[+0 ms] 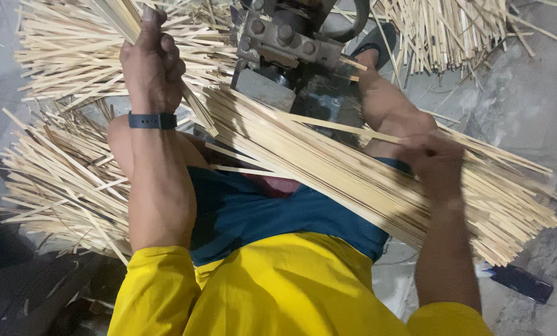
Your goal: The person sits on the floor of a workshop and feeds bamboo strips one at a time through a hand-cranked splitting machine, pulling each strip through the rollers and setting the split strips onto a growing pile beside them.
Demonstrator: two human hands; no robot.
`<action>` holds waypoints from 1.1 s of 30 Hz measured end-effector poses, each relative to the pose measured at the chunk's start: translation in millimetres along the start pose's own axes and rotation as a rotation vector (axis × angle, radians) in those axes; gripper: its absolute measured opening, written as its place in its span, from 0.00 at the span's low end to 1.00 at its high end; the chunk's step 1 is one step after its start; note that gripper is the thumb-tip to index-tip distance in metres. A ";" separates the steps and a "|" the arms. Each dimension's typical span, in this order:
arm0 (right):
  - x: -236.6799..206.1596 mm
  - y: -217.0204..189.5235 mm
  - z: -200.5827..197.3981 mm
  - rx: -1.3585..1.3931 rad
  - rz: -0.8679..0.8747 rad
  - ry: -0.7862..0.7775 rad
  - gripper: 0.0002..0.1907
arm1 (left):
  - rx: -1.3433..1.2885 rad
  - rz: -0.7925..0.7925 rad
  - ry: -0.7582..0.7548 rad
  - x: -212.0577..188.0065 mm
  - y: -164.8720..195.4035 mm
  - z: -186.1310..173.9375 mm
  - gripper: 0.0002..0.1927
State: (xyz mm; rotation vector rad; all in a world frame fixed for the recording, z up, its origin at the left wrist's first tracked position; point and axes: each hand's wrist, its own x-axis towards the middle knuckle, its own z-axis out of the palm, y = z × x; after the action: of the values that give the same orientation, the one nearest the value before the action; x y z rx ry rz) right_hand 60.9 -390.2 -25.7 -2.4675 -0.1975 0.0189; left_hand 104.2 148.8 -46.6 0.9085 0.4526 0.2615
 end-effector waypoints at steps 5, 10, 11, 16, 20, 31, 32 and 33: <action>30.4 -1.3 -40.1 -0.188 -0.244 0.147 0.10 | 0.061 0.004 0.046 3.3 2.5 3.0 0.17; 64.0 -55.2 -19.1 -0.285 -0.366 0.136 0.12 | 0.060 -0.018 0.043 2.5 -0.5 12.4 0.17; 70.0 -69.0 -10.0 -0.308 -0.405 0.075 0.10 | 0.080 -0.022 0.049 1.9 -1.7 14.3 0.17; 52.5 -131.1 31.1 -0.484 -0.705 0.297 0.10 | 0.060 -0.034 0.072 4.1 -5.6 18.4 0.12; 33.6 -136.1 46.8 -0.084 -0.287 -0.161 0.11 | 0.028 -0.057 0.072 6.0 -5.3 14.7 0.10; 29.1 -32.9 13.0 0.044 -0.294 -0.170 0.04 | 0.074 -0.071 0.092 3.4 -6.1 19.1 0.10; 31.5 -24.1 -3.9 0.020 -0.381 -0.104 0.09 | 0.084 -0.070 0.098 3.4 -5.6 18.9 0.10; 32.0 -16.5 -17.2 0.000 -0.292 -0.063 0.04 | 0.074 -0.067 0.092 3.6 -4.9 18.3 0.10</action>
State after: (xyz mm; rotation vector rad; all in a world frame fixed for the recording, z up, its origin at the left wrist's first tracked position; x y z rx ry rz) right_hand 91.4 -383.3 -0.8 -2.4168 -0.5822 -0.0279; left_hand 116.3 134.6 -41.8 0.9542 0.5801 0.2269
